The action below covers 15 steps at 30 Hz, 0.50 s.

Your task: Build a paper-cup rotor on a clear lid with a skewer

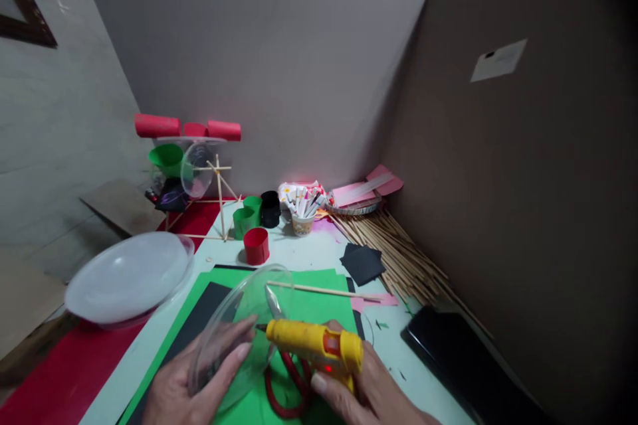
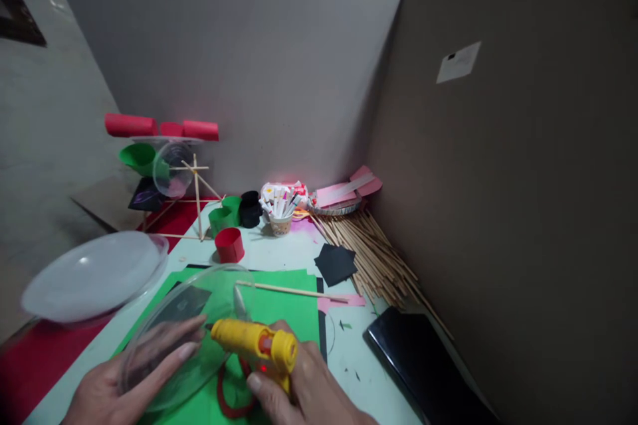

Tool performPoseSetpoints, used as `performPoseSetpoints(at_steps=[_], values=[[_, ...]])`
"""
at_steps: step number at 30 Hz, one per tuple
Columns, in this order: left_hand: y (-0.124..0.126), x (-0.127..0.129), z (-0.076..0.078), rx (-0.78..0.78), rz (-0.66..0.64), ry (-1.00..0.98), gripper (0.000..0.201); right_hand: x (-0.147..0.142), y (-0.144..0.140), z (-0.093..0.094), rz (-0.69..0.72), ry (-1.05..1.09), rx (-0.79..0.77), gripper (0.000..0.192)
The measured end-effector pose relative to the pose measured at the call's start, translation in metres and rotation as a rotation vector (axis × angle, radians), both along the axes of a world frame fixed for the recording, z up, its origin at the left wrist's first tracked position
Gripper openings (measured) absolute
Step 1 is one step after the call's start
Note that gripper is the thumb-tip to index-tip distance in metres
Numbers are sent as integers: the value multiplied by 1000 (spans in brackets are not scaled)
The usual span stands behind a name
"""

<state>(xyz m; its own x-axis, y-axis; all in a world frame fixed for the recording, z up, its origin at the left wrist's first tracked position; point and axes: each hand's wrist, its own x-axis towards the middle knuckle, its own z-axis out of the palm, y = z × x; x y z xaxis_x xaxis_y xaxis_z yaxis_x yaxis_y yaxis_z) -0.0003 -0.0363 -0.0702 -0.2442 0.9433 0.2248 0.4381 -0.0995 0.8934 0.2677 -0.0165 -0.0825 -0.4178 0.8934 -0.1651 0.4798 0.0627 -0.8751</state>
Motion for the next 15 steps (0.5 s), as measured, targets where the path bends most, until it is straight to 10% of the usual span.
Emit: performPoseSetpoints(at_steps=[15], values=[[-3,15,21,-115,22,-207,21,-12,7,21,138,86,229,34]])
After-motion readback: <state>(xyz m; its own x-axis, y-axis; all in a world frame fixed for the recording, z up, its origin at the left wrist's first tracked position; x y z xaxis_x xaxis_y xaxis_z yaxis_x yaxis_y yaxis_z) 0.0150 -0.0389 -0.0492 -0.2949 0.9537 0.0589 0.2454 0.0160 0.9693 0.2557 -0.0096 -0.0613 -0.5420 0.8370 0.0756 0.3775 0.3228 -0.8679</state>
